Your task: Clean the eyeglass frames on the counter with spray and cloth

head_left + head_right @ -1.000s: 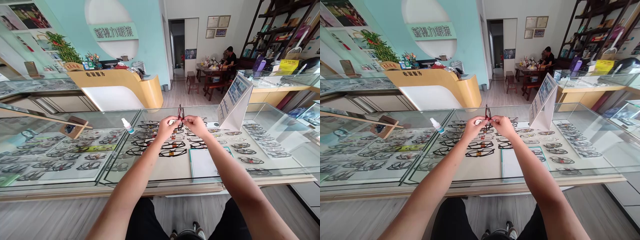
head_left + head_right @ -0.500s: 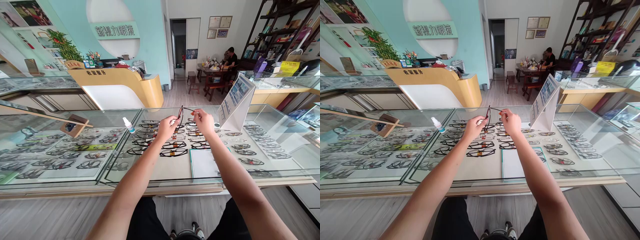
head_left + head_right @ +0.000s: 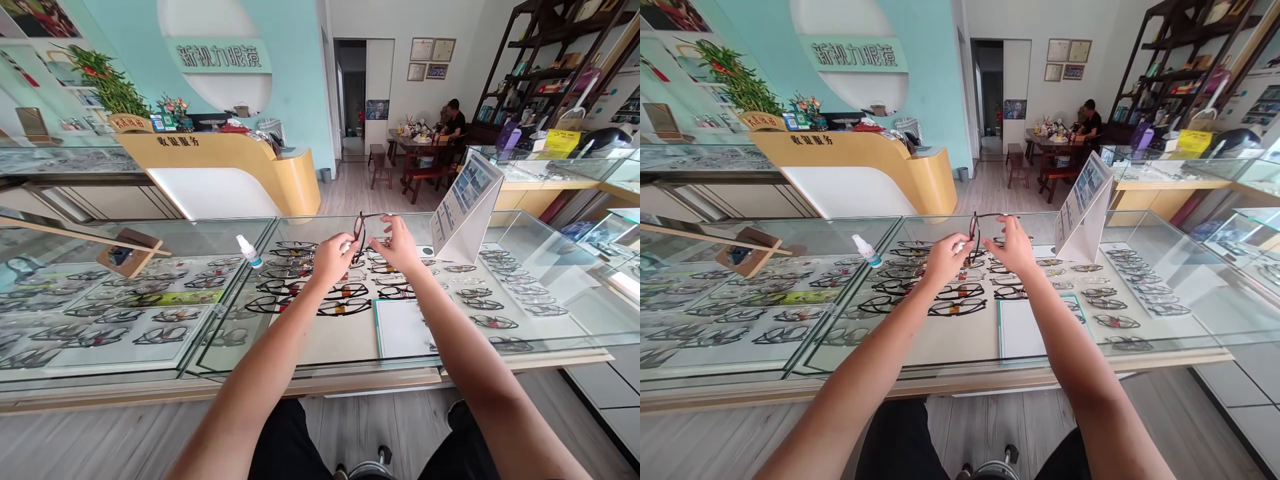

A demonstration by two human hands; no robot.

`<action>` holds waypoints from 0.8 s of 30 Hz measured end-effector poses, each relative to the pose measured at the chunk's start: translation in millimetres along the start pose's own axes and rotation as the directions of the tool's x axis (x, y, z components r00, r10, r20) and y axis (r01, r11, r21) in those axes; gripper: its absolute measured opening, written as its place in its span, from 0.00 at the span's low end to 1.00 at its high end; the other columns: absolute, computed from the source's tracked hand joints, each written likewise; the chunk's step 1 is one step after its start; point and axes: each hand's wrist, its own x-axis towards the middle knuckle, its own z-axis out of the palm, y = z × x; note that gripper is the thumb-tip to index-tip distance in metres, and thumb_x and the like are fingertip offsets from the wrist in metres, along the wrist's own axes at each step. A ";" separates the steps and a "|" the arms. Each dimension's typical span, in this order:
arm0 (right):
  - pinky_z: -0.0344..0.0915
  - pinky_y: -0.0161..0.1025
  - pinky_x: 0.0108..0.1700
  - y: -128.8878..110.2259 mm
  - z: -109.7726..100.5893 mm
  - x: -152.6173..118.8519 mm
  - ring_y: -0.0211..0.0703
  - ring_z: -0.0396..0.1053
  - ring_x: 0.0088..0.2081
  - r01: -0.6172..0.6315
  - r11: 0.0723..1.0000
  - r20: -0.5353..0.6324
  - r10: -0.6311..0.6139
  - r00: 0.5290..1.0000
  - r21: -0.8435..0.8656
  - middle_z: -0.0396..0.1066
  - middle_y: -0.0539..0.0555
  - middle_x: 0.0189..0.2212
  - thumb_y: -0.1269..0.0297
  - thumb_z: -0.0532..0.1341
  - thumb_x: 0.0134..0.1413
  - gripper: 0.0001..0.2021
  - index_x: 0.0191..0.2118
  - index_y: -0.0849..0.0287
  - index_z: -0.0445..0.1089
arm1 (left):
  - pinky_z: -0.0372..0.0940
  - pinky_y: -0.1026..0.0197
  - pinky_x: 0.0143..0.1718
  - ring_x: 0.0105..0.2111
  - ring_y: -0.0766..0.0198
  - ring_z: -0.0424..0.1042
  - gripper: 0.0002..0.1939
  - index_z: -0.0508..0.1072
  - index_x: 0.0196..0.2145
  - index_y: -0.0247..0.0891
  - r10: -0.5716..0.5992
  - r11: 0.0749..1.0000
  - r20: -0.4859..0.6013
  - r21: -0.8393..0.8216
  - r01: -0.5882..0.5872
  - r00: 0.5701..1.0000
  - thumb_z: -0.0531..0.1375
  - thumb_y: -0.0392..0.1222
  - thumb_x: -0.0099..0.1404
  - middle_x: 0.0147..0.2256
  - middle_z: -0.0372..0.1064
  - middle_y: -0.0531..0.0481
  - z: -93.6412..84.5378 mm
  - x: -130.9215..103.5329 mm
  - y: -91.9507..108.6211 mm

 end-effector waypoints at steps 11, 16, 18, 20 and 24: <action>0.81 0.62 0.52 2.6 7.3 -2.7 0.64 0.75 0.57 0.090 0.995 -0.018 -0.090 0.996 0.046 0.69 0.67 0.63 0.48 0.68 0.66 0.30 0.68 0.51 0.63 | 0.67 0.55 0.45 0.39 0.55 0.76 0.08 0.84 0.42 0.43 0.033 0.997 -0.082 -0.066 -0.039 0.996 0.68 0.49 0.75 0.37 0.78 0.47 11.9 -6.1 1.4; 0.80 0.65 0.57 3.4 12.6 -2.2 0.66 0.73 0.59 0.092 0.996 -0.062 -0.091 0.994 0.005 0.69 0.66 0.61 0.55 0.69 0.63 0.30 0.67 0.52 0.63 | 0.68 0.55 0.44 0.39 0.54 0.75 0.08 0.84 0.40 0.43 0.069 0.992 -0.113 -0.100 -0.080 0.991 0.69 0.48 0.74 0.36 0.78 0.47 12.3 -8.5 0.9; 0.78 0.67 0.59 4.2 13.4 -2.3 0.68 0.72 0.60 0.116 0.993 -0.078 -0.118 0.990 -0.032 0.69 0.67 0.61 0.61 0.67 0.62 0.31 0.69 0.54 0.62 | 0.68 0.54 0.45 0.41 0.53 0.76 0.08 0.84 0.39 0.43 0.079 0.989 -0.133 -0.115 -0.095 0.988 0.69 0.49 0.74 0.37 0.78 0.46 12.8 -9.1 1.0; 0.75 0.70 0.63 4.7 12.7 -2.6 0.70 0.70 0.61 0.142 0.986 -0.092 -0.150 0.984 -0.090 0.70 0.69 0.61 0.66 0.65 0.60 0.33 0.70 0.58 0.62 | 0.68 0.54 0.45 0.42 0.53 0.77 0.09 0.84 0.39 0.44 0.066 0.985 -0.149 -0.148 -0.088 0.987 0.69 0.50 0.74 0.36 0.79 0.46 14.0 -9.4 1.3; 0.68 0.71 0.70 3.7 8.1 -3.9 0.71 0.68 0.65 0.193 0.965 -0.086 -0.210 0.974 -0.178 0.71 0.70 0.64 0.70 0.64 0.57 0.32 0.68 0.62 0.68 | 0.67 0.55 0.44 0.39 0.55 0.76 0.12 0.84 0.38 0.43 -0.007 0.956 -0.175 -0.289 -0.044 0.985 0.69 0.53 0.72 0.36 0.80 0.47 17.2 -8.1 1.9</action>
